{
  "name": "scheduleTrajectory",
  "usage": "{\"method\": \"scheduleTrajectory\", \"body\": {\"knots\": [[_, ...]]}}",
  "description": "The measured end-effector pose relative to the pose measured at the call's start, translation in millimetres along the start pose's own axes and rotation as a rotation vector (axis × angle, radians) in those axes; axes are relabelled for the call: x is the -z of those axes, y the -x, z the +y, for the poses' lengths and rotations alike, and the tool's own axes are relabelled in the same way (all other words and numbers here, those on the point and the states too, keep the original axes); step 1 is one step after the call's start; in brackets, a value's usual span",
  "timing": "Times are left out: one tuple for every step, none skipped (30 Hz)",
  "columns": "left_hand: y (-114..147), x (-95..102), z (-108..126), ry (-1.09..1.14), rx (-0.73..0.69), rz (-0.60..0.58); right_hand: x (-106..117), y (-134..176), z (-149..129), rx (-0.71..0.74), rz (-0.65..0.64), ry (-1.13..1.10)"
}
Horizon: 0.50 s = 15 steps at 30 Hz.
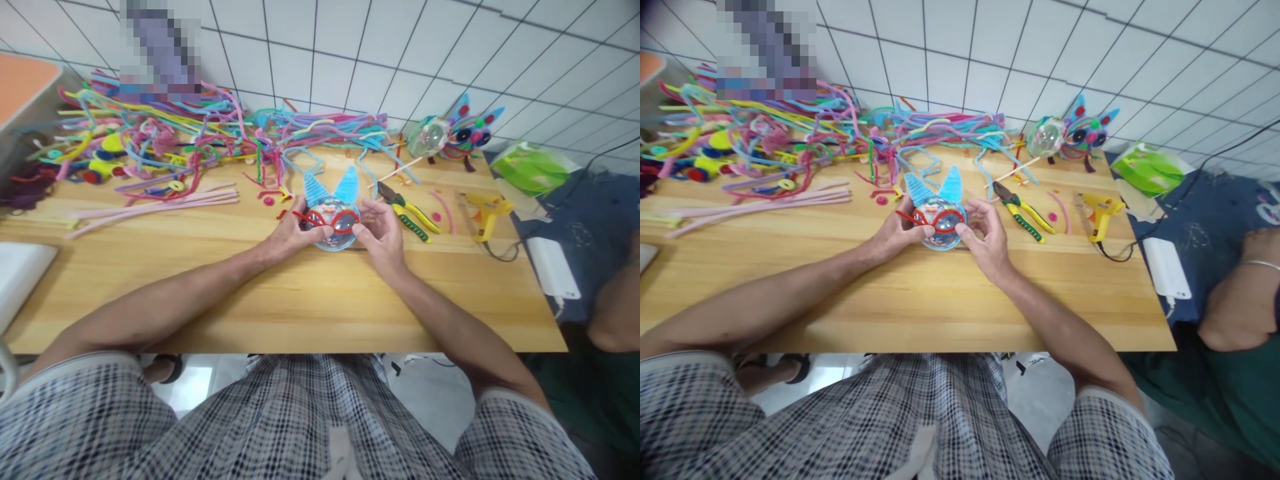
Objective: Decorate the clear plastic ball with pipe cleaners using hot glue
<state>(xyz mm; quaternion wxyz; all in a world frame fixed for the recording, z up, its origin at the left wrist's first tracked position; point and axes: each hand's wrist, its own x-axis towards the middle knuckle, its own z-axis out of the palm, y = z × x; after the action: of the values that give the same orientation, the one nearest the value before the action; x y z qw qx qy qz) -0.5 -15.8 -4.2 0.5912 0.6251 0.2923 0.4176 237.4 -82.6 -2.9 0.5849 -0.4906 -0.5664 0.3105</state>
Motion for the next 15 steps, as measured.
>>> {"method": "scheduleTrajectory", "body": {"knots": [[0.1,0.2,0.6,-0.007,0.007,-0.001,0.4,0.2,-0.3,-0.003,-0.005,0.005],[0.2,0.4,1.2,-0.016,0.012,-0.006,0.9,0.4,-0.6,-0.006,-0.010,0.009],[0.2,0.6,1.9,-0.024,0.014,-0.012,1.2,0.7,-1.0,-0.008,-0.016,0.011],[0.3,0.8,2.6,-0.031,0.012,-0.015,1.4,0.9,-1.3,-0.009,-0.021,0.009],[0.4,0.9,3.1,-0.038,0.006,-0.017,1.5,1.2,-1.5,-0.010,-0.024,0.006],[0.5,0.9,3.5,-0.043,0.001,-0.019,1.4,1.6,-1.5,-0.011,-0.027,0.001],[0.7,0.8,3.6,-0.048,0.000,-0.021,1.1,2.0,-1.4,-0.013,-0.027,-0.001],[0.9,0.4,3.4,-0.051,0.002,-0.022,0.7,2.5,-1.1,-0.017,-0.025,-0.001],[1.1,-0.1,3.0,-0.053,0.006,-0.022,0.2,3.0,-0.6,-0.021,-0.022,0.002],[1.4,-0.9,2.4,-0.054,0.009,-0.020,-0.3,3.6,-0.2,-0.022,-0.019,0.005],[1.6,-1.8,1.8,-0.055,0.009,-0.015,-0.9,4.2,0.1,-0.018,-0.015,0.007],[1.8,-2.8,1.3,-0.057,0.005,-0.008,-1.4,4.7,0.3,-0.009,-0.011,0.008],[2.0,-3.7,1.0,-0.060,-0.003,0.000,-2.0,5.1,0.3,0.002,-0.009,0.009],[2.2,-4.5,1.0,-0.063,-0.013,0.007,-2.4,5.3,-0.1,0.011,-0.010,0.012],[2.4,-5.1,1.1,-0.065,-0.023,0.012,-2.7,5.3,-0.7,0.018,-0.011,0.018]]}}
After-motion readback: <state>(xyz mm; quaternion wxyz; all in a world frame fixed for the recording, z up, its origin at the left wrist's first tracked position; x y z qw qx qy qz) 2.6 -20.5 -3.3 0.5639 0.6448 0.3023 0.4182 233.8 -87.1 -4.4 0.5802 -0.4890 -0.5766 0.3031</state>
